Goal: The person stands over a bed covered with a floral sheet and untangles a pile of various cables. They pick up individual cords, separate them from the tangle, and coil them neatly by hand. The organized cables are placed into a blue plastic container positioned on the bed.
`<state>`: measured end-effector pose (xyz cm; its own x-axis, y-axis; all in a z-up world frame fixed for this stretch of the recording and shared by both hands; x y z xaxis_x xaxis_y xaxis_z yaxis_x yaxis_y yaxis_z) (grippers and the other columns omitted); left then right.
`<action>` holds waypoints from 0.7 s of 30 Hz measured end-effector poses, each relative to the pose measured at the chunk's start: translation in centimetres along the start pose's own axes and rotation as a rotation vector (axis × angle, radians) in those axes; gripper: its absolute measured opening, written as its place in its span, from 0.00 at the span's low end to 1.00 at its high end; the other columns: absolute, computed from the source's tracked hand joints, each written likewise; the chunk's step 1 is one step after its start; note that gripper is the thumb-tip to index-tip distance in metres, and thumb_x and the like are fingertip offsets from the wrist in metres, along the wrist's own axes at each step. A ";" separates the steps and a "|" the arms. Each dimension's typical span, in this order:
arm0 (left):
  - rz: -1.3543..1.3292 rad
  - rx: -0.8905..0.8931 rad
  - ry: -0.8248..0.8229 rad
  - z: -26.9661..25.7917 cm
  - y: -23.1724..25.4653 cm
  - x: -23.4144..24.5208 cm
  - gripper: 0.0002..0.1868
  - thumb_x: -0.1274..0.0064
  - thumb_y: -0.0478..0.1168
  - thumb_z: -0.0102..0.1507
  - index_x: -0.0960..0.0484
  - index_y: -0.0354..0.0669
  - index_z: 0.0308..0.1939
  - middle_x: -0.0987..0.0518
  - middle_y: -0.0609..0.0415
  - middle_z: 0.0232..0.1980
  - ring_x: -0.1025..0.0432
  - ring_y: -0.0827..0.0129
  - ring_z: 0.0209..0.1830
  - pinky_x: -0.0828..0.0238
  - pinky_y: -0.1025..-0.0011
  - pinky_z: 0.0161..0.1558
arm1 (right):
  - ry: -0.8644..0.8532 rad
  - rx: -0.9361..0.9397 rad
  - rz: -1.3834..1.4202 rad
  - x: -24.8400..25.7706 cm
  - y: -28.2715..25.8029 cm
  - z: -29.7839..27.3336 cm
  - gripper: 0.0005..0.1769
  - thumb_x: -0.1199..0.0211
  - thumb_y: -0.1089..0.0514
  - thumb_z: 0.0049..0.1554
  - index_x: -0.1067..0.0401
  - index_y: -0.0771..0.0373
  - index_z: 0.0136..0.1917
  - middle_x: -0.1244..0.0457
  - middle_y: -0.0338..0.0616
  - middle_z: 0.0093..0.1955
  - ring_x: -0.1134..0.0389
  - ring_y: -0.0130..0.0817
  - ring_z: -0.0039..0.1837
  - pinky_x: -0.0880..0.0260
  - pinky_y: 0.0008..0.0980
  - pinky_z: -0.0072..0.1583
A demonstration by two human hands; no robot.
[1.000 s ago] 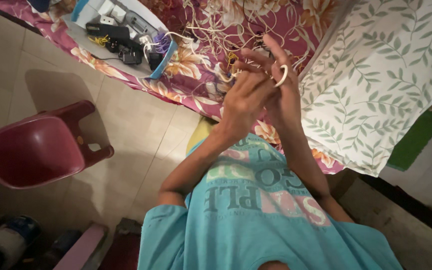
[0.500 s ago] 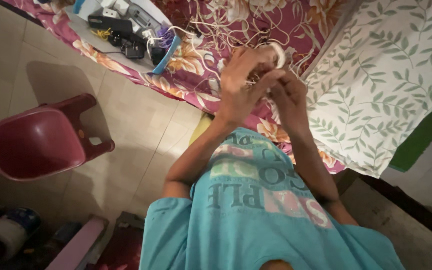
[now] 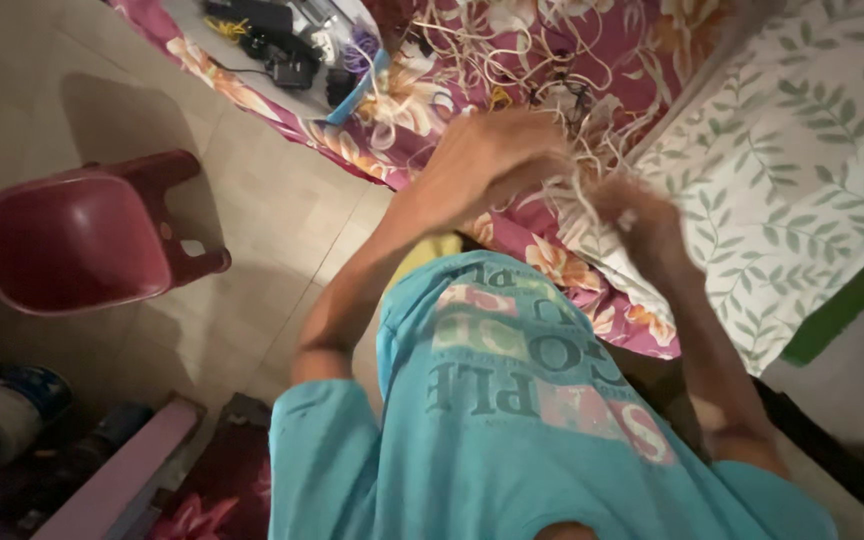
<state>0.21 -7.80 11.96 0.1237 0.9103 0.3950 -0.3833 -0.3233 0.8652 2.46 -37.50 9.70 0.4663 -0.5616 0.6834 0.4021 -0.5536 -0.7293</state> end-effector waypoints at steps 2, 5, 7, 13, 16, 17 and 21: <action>-0.001 0.010 0.022 2.1 -0.2 -0.6 0.11 0.46 0.47 0.69 0.18 0.44 0.47 0.17 0.52 0.42 0.20 0.60 0.34 0.30 0.62 0.32 | 0.045 0.098 0.166 0.6 -1.1 -1.0 0.11 0.36 0.59 0.62 0.25 0.66 0.56 0.31 0.53 0.48 0.30 0.45 0.44 0.28 0.44 0.46; 0.056 0.062 -0.055 2.2 0.4 -2.9 0.10 0.47 0.44 0.69 0.18 0.44 0.49 0.17 0.51 0.38 0.21 0.58 0.31 0.26 0.63 0.32 | 0.434 -0.020 0.707 3.2 -0.3 0.8 0.06 0.34 0.59 0.65 0.24 0.65 0.52 0.32 0.47 0.42 0.32 0.39 0.39 0.27 0.43 0.43; 0.129 0.067 -0.220 0.4 2.5 -4.6 0.07 0.52 0.42 0.70 0.20 0.45 0.47 0.20 0.52 0.33 0.22 0.59 0.31 0.26 0.62 0.34 | 0.501 -0.121 0.571 3.3 1.3 3.2 0.06 0.34 0.60 0.64 0.25 0.65 0.51 0.32 0.47 0.42 0.32 0.38 0.39 0.28 0.42 0.43; -0.188 0.007 -0.202 2.5 0.9 -2.9 0.09 0.53 0.40 0.68 0.25 0.45 0.52 0.16 0.55 0.38 0.19 0.63 0.31 0.24 0.64 0.33 | 0.065 0.097 0.418 2.5 -1.5 -0.6 0.05 0.35 0.61 0.62 0.26 0.66 0.49 0.33 0.46 0.41 0.33 0.36 0.39 0.30 0.40 0.43; -0.055 0.083 -0.159 1.7 2.6 -4.8 0.10 0.49 0.39 0.69 0.23 0.41 0.54 0.20 0.46 0.34 0.23 0.53 0.29 0.29 0.56 0.32 | 0.476 -0.092 0.715 4.2 1.0 2.3 0.04 0.36 0.62 0.61 0.27 0.66 0.48 0.33 0.45 0.40 0.33 0.36 0.39 0.31 0.39 0.42; 0.054 0.026 -0.208 1.7 2.7 -4.8 0.10 0.48 0.38 0.67 0.22 0.42 0.51 0.19 0.47 0.37 0.22 0.54 0.32 0.28 0.57 0.33 | 0.377 -0.171 0.548 3.0 1.6 3.4 0.04 0.36 0.63 0.61 0.27 0.67 0.47 0.34 0.45 0.40 0.34 0.35 0.39 0.31 0.39 0.42; -0.026 0.019 -0.377 2.6 0.6 -1.8 0.06 0.46 0.40 0.68 0.21 0.44 0.47 0.18 0.51 0.40 0.20 0.57 0.36 0.26 0.59 0.38 | -0.121 0.073 0.299 -0.6 -2.2 -0.8 0.04 0.37 0.64 0.59 0.28 0.67 0.46 0.34 0.44 0.40 0.34 0.34 0.39 0.32 0.37 0.42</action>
<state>2.18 -10.32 12.55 0.4624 0.7604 0.4561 -0.3595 -0.3094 0.8804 0.70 -36.41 10.96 0.6611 -0.6129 0.4327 0.2865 -0.3269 -0.9006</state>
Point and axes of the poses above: each hand's wrist, its own z-axis towards the middle knuckle, its own x-axis out of the back of the hand, y = z × x, the point moved 1 cm from there along z, towards the middle knuckle
